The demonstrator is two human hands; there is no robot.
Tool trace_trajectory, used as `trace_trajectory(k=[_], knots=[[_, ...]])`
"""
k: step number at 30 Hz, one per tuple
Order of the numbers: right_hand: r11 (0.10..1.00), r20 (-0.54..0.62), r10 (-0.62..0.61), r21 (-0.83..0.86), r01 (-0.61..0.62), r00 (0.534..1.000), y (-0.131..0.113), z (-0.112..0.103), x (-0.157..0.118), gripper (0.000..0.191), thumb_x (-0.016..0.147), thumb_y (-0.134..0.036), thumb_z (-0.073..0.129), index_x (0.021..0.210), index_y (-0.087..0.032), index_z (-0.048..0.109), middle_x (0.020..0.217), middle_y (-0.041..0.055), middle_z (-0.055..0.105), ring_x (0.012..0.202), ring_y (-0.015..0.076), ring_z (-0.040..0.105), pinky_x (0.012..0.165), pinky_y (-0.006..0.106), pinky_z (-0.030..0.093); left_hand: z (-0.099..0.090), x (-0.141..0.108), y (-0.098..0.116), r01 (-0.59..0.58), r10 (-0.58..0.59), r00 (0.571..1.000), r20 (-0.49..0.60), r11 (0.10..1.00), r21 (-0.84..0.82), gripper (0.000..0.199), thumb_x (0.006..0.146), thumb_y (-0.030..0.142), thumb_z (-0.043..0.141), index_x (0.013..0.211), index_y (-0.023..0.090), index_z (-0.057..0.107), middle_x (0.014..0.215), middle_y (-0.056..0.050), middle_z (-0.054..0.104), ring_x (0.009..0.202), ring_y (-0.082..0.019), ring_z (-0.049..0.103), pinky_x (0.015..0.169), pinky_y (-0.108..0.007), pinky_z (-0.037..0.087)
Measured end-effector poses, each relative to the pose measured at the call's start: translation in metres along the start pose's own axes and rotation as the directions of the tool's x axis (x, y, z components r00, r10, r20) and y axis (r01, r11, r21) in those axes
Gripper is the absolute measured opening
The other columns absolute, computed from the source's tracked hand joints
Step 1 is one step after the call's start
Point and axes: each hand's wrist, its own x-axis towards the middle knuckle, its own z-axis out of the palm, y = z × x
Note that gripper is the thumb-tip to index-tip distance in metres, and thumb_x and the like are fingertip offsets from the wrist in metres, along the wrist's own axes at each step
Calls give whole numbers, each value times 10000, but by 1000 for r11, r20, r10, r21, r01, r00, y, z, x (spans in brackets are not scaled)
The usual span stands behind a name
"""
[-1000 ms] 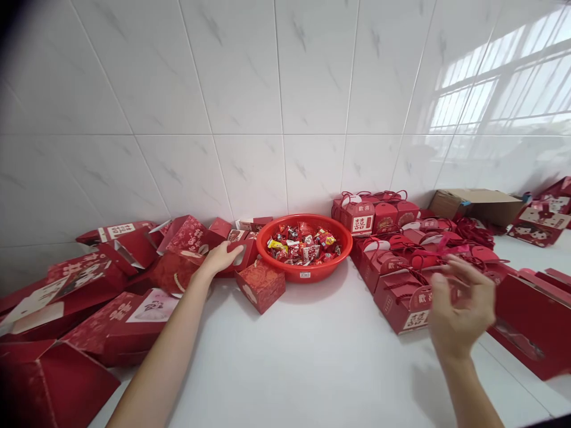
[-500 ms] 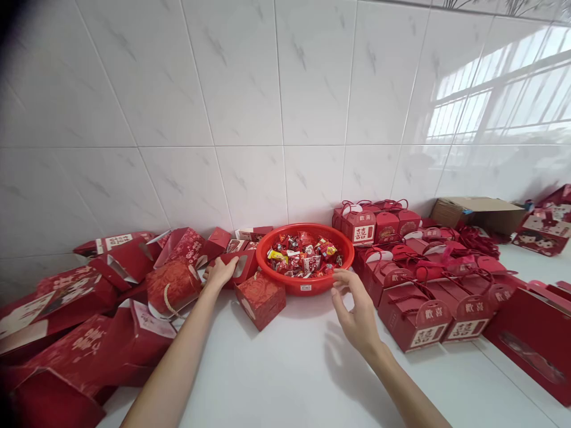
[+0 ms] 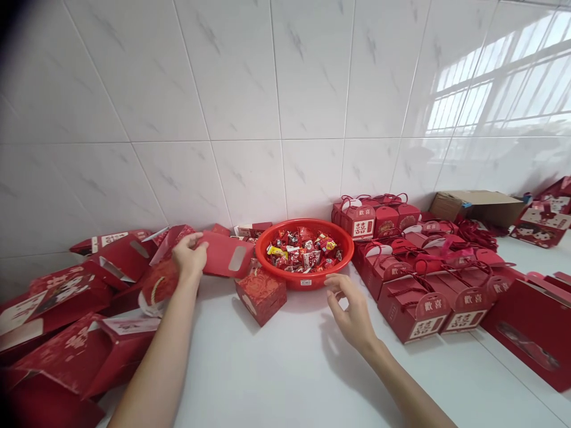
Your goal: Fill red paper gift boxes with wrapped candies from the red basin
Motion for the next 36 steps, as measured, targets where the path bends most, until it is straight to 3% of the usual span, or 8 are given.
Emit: trace_trajectory(k=[3,6,8,10,13,19,30,36], knots=[[998,-17,38,51,-37,999,-3,1,2,175,917,-360,586,990,-213,647,1059,92,680,784,187,644,683,329,548,-14,-10,33,-134,135,991,-6,985,-107,358,841,142,580,1198,134,612,1162,-84,710,1037,-191,666,956,-323,522],[984,-35,103,149,-97,994,-12,-1,9,243,909,-411,607,1041,-212,647,918,67,678,765,186,630,692,322,535,-34,-43,71,-398,412,911,13,887,-234,275,848,181,604,1109,182,690,1093,-55,742,1008,-206,687,915,-335,551],[964,-41,149,230,-136,988,-21,-4,16,272,916,-440,602,1060,-212,643,873,52,670,737,175,622,674,304,523,-45,-73,93,-570,606,787,115,786,-239,214,856,195,622,1044,227,721,1056,-20,753,985,-206,692,917,-344,546],[941,-45,180,299,-159,983,-29,-7,22,273,930,-453,585,1048,-213,644,897,53,679,722,163,616,668,293,514,-51,-103,107,-721,757,584,292,650,-242,184,878,164,605,978,250,734,1013,3,760,990,-204,679,941,-363,518],[913,-25,179,377,-156,984,-39,-10,27,273,947,-463,561,1047,-222,643,981,59,689,730,156,613,697,297,519,-48,-136,117,-786,780,353,517,547,-288,235,903,103,549,1000,241,712,979,-2,754,934,-194,662,891,-371,507],[872,125,143,453,-184,982,-46,-6,23,315,886,-499,644,1066,-241,644,948,39,675,869,188,649,790,305,535,-28,-154,115,-804,629,139,765,523,-284,207,925,90,516,962,203,685,984,-10,719,889,-187,649,801,-337,485],[912,196,160,345,-221,967,-48,0,20,337,905,-508,609,818,-187,663,777,32,658,740,163,603,672,264,506,-28,-152,113,-732,544,88,835,603,-316,333,994,137,418,1113,224,718,1035,-42,666,914,-175,641,755,-294,496],[912,234,198,311,-266,952,-50,-2,19,397,877,-570,618,777,-186,631,666,6,581,592,130,529,546,248,468,-31,-142,108,-717,592,139,794,614,-332,346,992,131,408,1114,244,711,1123,-38,659,929,-163,648,780,-284,500]])
